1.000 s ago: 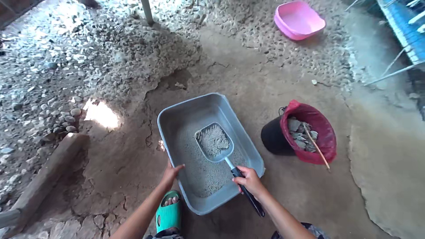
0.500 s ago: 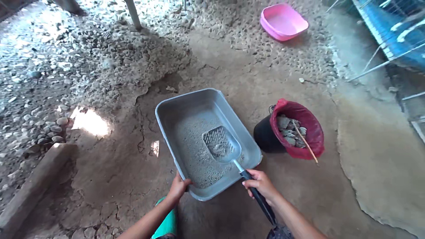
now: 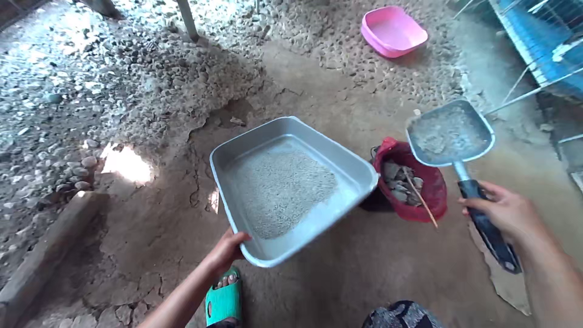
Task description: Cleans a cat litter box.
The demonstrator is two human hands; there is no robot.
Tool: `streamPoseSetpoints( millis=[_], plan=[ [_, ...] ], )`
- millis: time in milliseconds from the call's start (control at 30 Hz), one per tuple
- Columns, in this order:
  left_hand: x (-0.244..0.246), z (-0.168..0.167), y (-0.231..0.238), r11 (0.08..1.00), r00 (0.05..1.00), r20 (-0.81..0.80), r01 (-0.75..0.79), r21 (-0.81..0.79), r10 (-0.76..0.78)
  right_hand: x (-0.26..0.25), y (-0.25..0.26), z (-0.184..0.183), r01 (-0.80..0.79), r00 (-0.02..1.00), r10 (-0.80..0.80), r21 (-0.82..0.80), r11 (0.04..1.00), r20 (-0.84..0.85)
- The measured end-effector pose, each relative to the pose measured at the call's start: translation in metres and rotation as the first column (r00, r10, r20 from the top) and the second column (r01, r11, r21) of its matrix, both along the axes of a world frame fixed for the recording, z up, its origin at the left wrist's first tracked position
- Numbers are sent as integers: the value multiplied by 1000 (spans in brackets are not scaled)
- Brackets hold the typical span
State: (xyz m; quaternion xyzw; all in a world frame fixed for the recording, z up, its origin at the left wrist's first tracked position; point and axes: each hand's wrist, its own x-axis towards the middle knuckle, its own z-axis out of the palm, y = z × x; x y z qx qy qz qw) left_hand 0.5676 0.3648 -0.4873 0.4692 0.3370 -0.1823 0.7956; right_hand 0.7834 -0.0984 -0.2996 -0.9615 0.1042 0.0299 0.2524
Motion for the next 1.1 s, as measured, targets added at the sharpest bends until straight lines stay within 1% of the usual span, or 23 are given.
streamPoseSetpoints(
  millis=[33, 67, 100, 167, 200, 233, 267, 300, 367, 400, 433, 500, 533, 567, 600, 667, 700, 767, 800, 867, 967, 1033, 1100],
  plan=[
    [-10, -16, -8, 1000, 1000, -12, -8, 0, 8, -1, -2, -7, -11, 1000, 7, -221, 975, -15],
    [-21, -37, -17, 1000, 1000, -28, -4, 5, 4, -4, -4, -17, -41, 998, 20, -404, 914, -55],
    [-31, -60, -24, 1000, 999, -39, 14, 19, -13, -7, -8, -27, -68, 994, 14, -532, 844, -106],
    [-48, -107, -27, 995, 995, -58, 80, 53, -77, -11, -15, -43, -80, 985, -39, -637, 767, -171],
    [-52, -126, -24, 993, 992, -79, 105, 59, -100, -14, -18, -47, -64, 982, -66, -649, 758, -174],
    [-51, -134, -19, 991, 988, -103, 120, 64, -113, -17, -20, -49, -40, 986, -75, -644, 764, -150],
    [-42, -133, -12, 991, 987, -122, 111, 78, -101, -22, -21, -48, -15, 993, -61, -612, 790, -103],
    [-28, -127, -4, 991, 990, -130, 69, 117, -54, -28, -21, -46, 1, 999, -27, -535, 845, -40],
    [6, -120, 22, 984, 995, -100, -5, 176, 23, -47, -12, -45, -31, 999, 39, -266, 963, 27],
    [23, -119, 35, 977, 996, -81, -29, 211, 47, -59, -1, -48, -58, 998, 59, -109, 992, 9],
    [37, -117, 46, 968, 997, -54, -36, 249, 51, -73, 13, -53, -71, 997, 73, 65, 995, -31],
    [47, -115, 54, 958, 999, 14, -33, 285, 30, -103, 46, -73, -14, 982, 86, 385, 923, -170],
    [46, -114, 53, 954, 999, 51, -31, 297, 16, -117, 59, -88, 62, 957, 87, 492, 868, -275],
    [44, -109, 50, 950, 996, 86, -33, 311, 7, -131, 70, -104, 165, 913, 84, 551, 818, -399],
    [39, -103, 47, 946, 993, 115, -38, 323, 0, -143, 77, -121, 258, 848, 91, 556, 790, -522],
    [22, -88, 37, 939, 984, 176, -53, 341, -9, -164, 85, -150, 347, 721, 104, 486, 802, -686],
    [14, -81, 32, 934, 975, 219, -63, 351, -16, -169, 88, -160, 360, 688, 97, 454, 815, -720],
    [-5, -71, 20, 914, 953, 298, -74, 399, -53, -169, 91, -166, 391, 665, 50, 405, 827, -745],
    [-14, -64, 16, 905, 942, 326, -70, 420, -79, -164, 94, -164, 404, 673, 29, 400, 823, -739],
    [-23, -50, 8, 889, 924, 366, -73, 452, -110, -145, 105, -155, 415, 732, -2, 443, 795, -681],
    [-27, -48, 4, 875, 904, 407, -91, 476, -127, -108, 133, -137, 402, 817, -40, 519, 754, -575],
    [-24, -52, 6, 880, 909, 402, -98, 465, -111, -81, 155, -135, 334, 870, -19, 560, 758, -493],
    [-15, -59, 10, 896, 932, 356, -98, 433, -70, -61, 174, -145, 208, 911, 55, 570, 795, -410]
  ],
)
